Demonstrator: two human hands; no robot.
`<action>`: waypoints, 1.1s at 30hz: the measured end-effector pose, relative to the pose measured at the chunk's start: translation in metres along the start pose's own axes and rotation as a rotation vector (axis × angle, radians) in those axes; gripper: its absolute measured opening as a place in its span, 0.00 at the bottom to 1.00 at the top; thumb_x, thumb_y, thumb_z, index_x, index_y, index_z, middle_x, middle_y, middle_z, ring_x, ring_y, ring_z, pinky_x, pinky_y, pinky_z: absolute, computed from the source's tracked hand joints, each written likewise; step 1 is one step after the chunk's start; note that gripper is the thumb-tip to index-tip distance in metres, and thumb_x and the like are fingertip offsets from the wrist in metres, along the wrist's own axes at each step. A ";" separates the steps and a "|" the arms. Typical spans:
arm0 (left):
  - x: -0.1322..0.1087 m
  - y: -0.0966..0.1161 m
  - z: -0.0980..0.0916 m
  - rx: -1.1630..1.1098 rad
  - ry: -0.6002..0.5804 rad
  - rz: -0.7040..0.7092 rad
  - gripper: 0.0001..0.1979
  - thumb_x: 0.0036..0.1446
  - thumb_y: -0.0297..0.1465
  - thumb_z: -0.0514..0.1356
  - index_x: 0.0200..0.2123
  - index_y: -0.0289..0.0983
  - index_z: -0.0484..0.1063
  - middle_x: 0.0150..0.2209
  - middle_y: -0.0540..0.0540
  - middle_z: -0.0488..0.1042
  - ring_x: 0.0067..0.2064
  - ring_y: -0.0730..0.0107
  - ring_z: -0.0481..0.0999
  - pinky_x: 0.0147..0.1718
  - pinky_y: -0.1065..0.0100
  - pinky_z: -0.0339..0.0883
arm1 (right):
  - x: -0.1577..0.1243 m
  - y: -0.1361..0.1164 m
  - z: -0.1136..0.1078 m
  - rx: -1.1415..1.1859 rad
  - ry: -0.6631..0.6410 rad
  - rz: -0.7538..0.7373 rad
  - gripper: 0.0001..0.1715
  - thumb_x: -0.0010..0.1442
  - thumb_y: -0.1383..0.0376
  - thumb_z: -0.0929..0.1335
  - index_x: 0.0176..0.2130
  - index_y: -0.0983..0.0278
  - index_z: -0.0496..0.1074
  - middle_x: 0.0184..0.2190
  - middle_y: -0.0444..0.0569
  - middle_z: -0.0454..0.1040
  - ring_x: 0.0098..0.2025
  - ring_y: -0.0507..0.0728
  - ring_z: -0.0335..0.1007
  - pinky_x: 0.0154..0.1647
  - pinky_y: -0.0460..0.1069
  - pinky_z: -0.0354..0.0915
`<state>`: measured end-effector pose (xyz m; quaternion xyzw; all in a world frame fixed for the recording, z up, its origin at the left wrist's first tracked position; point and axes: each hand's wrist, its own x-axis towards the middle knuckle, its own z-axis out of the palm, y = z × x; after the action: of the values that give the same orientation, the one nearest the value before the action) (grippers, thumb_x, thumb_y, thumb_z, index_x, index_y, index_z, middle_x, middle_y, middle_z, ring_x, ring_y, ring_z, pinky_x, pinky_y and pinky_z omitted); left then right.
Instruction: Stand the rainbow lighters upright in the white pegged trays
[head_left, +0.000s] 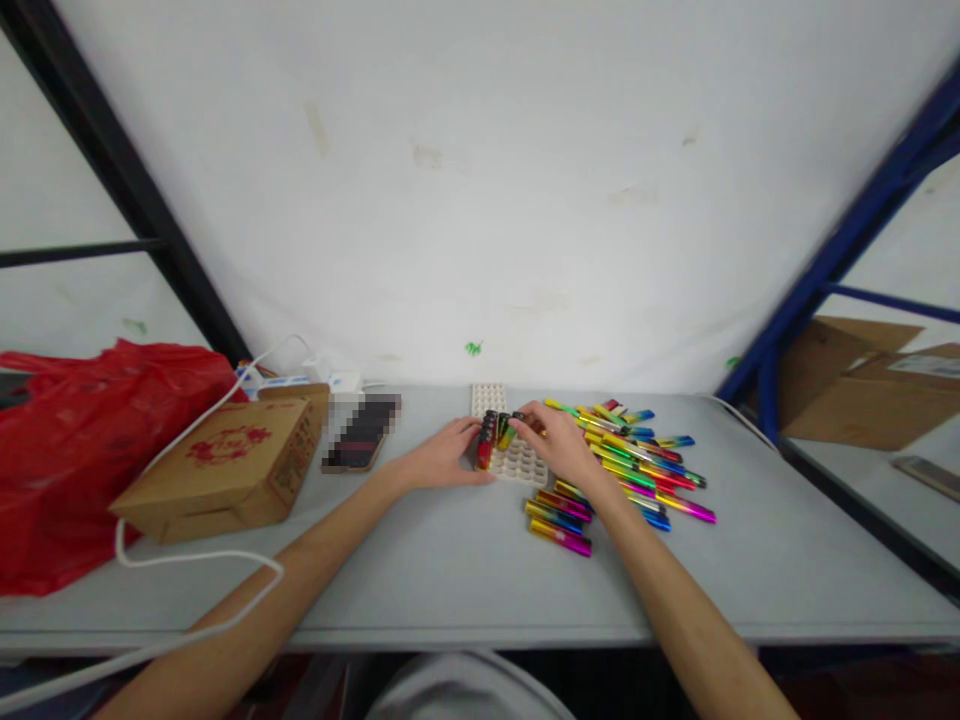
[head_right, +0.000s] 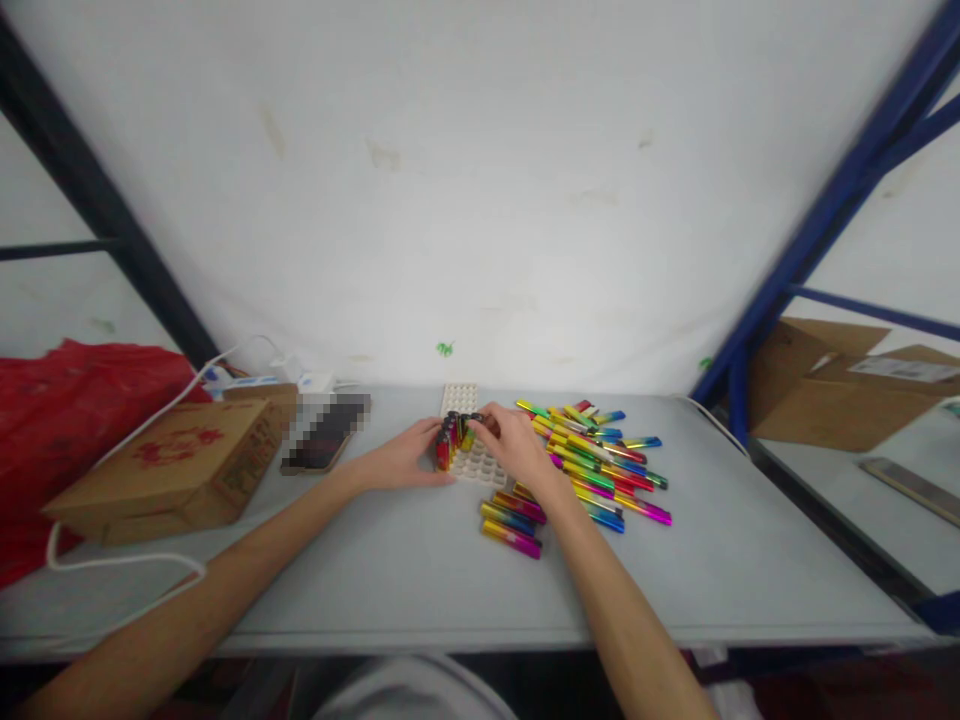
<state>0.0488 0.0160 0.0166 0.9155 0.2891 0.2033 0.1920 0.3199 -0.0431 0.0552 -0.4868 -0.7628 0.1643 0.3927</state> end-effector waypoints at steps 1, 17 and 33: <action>0.000 0.000 0.000 0.003 0.000 0.001 0.41 0.62 0.52 0.77 0.71 0.40 0.74 0.73 0.33 0.76 0.74 0.35 0.73 0.77 0.43 0.66 | 0.000 0.002 0.001 -0.010 -0.011 -0.002 0.25 0.80 0.41 0.69 0.43 0.58 0.77 0.34 0.48 0.85 0.37 0.60 0.81 0.44 0.52 0.72; 0.001 0.001 0.000 0.006 -0.007 -0.019 0.42 0.61 0.53 0.76 0.71 0.38 0.74 0.72 0.33 0.75 0.75 0.34 0.73 0.78 0.43 0.66 | 0.004 0.017 -0.003 -0.442 -0.012 0.046 0.30 0.85 0.46 0.65 0.36 0.58 0.80 0.35 0.54 0.86 0.38 0.62 0.81 0.41 0.51 0.66; 0.000 -0.002 0.002 0.050 0.003 -0.008 0.42 0.62 0.57 0.75 0.70 0.39 0.75 0.73 0.32 0.75 0.74 0.35 0.74 0.78 0.45 0.67 | 0.009 0.063 -0.026 -0.651 -0.215 0.166 0.21 0.82 0.65 0.66 0.66 0.64 0.82 0.65 0.62 0.84 0.66 0.67 0.79 0.69 0.58 0.67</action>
<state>0.0488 0.0175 0.0140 0.9185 0.2981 0.1966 0.1695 0.3769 -0.0085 0.0360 -0.6266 -0.7701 -0.0059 0.1198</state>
